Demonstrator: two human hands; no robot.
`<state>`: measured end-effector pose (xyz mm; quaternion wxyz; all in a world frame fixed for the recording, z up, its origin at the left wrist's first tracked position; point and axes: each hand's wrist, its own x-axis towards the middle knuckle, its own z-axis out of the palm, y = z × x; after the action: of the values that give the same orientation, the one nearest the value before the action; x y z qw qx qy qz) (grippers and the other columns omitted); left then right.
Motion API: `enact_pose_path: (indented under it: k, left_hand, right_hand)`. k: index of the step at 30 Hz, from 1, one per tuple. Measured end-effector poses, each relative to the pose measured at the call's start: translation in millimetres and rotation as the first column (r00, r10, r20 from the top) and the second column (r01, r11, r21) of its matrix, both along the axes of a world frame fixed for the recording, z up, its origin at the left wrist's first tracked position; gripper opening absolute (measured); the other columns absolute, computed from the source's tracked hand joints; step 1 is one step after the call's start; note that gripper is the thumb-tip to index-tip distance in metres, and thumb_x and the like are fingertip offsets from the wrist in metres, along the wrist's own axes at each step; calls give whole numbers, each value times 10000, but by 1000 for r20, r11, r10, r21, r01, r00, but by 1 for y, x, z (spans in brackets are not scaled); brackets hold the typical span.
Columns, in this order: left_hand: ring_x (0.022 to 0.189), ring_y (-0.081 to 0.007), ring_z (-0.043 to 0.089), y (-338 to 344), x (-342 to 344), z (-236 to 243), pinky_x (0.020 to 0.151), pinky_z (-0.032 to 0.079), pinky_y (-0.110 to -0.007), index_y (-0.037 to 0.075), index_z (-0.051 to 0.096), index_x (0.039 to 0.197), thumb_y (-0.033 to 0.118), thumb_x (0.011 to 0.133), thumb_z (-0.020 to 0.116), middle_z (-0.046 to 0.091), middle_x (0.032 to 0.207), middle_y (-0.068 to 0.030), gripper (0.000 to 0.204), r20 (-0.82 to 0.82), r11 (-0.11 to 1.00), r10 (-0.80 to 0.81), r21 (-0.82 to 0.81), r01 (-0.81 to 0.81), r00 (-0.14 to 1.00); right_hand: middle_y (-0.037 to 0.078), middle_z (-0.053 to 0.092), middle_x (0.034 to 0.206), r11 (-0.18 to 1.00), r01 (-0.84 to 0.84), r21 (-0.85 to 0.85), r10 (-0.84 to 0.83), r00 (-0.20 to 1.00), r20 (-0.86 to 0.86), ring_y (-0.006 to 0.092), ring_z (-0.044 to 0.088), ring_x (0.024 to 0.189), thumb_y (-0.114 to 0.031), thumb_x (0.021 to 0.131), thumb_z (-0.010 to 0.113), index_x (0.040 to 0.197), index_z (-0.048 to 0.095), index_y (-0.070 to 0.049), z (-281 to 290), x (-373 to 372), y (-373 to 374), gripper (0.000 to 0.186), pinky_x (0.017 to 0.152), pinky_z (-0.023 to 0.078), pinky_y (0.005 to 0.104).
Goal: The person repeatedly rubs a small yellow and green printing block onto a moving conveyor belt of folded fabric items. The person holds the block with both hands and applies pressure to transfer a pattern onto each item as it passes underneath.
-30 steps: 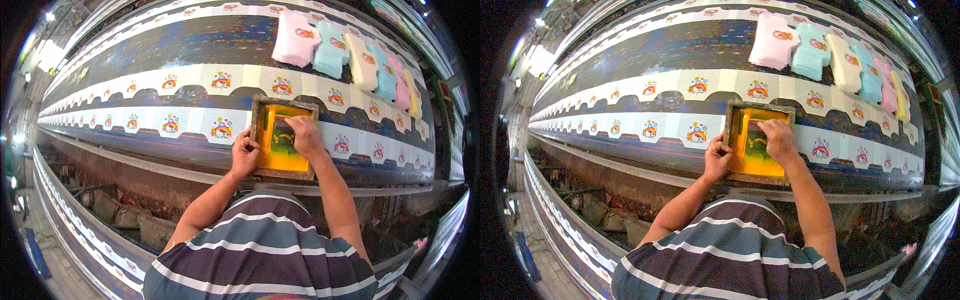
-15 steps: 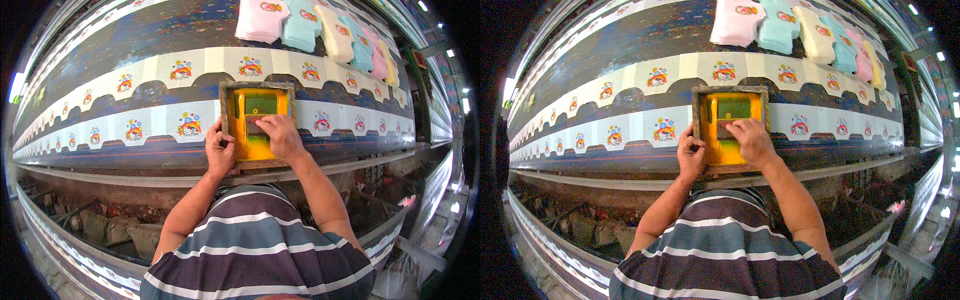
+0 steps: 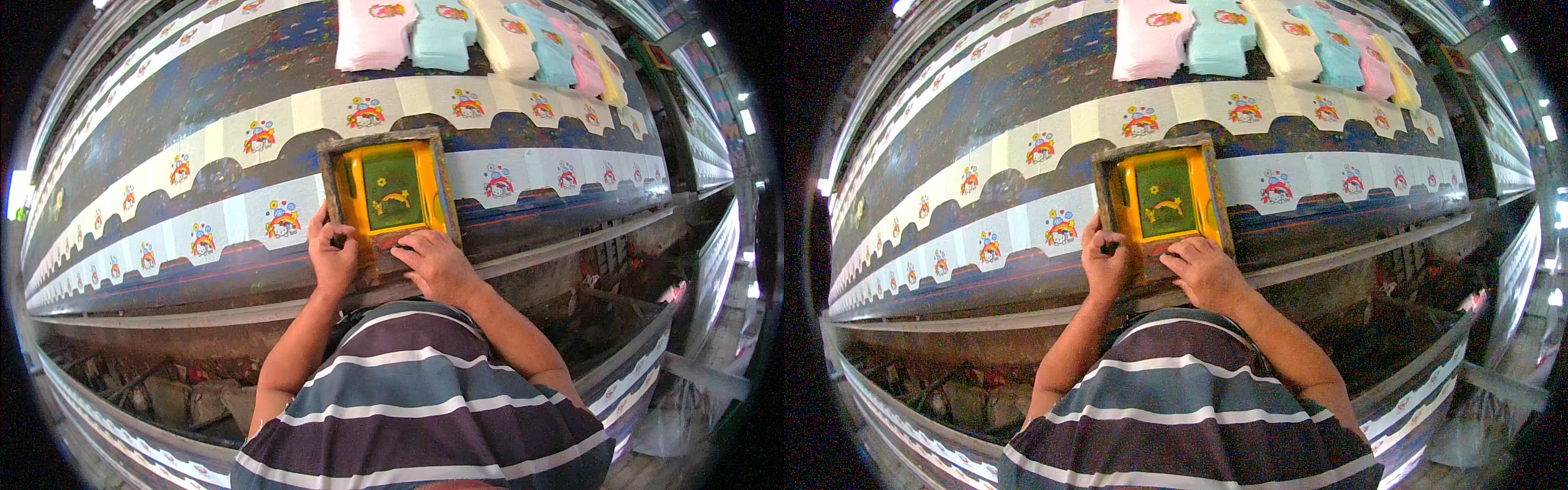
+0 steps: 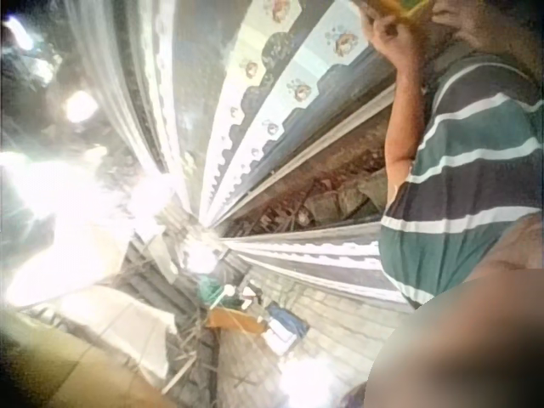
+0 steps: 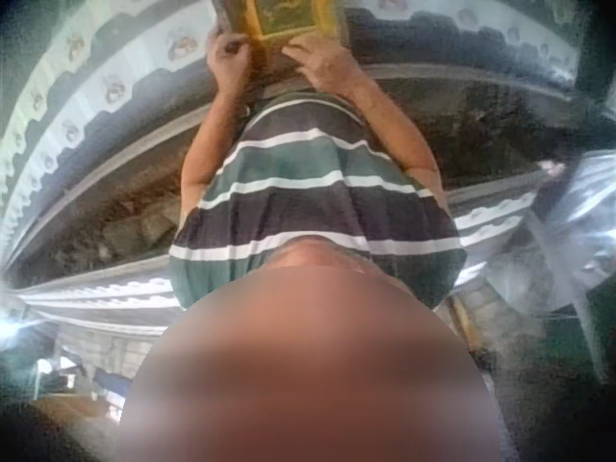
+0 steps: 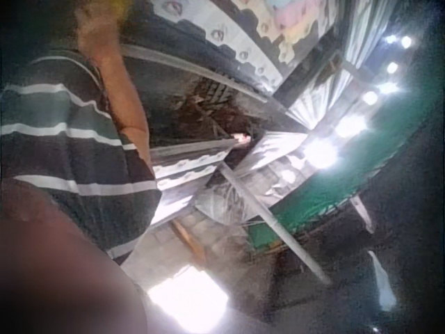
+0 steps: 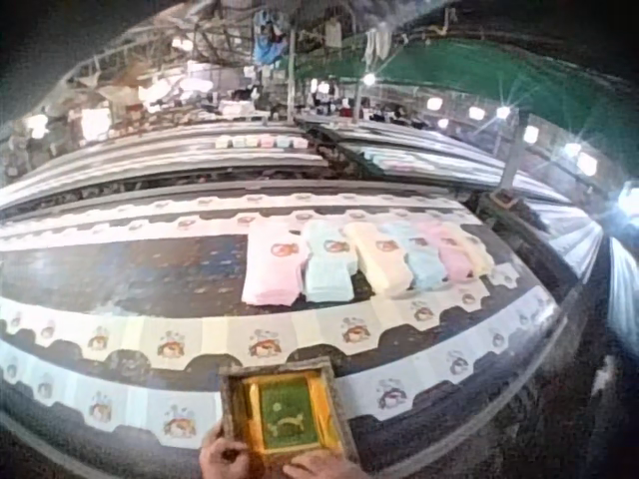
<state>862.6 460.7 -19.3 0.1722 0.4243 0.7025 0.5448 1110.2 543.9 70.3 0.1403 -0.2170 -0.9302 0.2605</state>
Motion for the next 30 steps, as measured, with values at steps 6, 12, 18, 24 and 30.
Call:
enact_pose_path:
  k: [6,12,18,24,30]
  left_hand:
    - [1557,-398,570,5,8,14,1280,430,-476,60,722,928,-125,815,742,601,1661,-266,217,5,996,-1,90,0,1000]
    - [1571,-409,543,36,72,21,1281,414,-493,62,714,933,-135,815,709,588,1666,-281,231,18,992,-29,122,27,999]
    - [1572,-414,542,90,158,4,1298,391,-500,54,742,914,-129,816,717,607,1650,-291,209,53,991,-30,129,23,998]
    - [1542,-398,588,117,204,-6,1268,429,-467,52,733,931,-105,818,743,612,1659,-288,194,68,991,-21,131,12,997]
    - [1500,-330,628,118,209,-6,1212,481,-422,42,689,948,-112,825,740,591,1697,-277,203,250,997,-19,73,0,968]
  right_hand:
    - [150,680,1452,953,297,53,-276,929,-246,389,624,1422,-75,907,881,1374,752,-59,-10,46,5,485,1212,507,517]
    - [190,714,1432,850,486,-203,-527,786,-324,390,679,1367,16,944,810,1363,743,-21,-27,121,31,426,1180,539,489]
    - [187,718,1413,845,507,-171,-533,764,-364,408,672,1346,-25,945,815,1347,754,-35,-32,194,74,407,1174,537,509]
    - [174,733,1396,867,482,-127,-490,777,-395,384,692,1332,1,968,792,1323,764,-29,-25,247,102,358,1166,544,491]
    - [135,735,1342,960,277,-29,-267,887,-376,393,694,1310,-28,912,829,1304,768,-60,-18,259,112,399,1154,552,522]
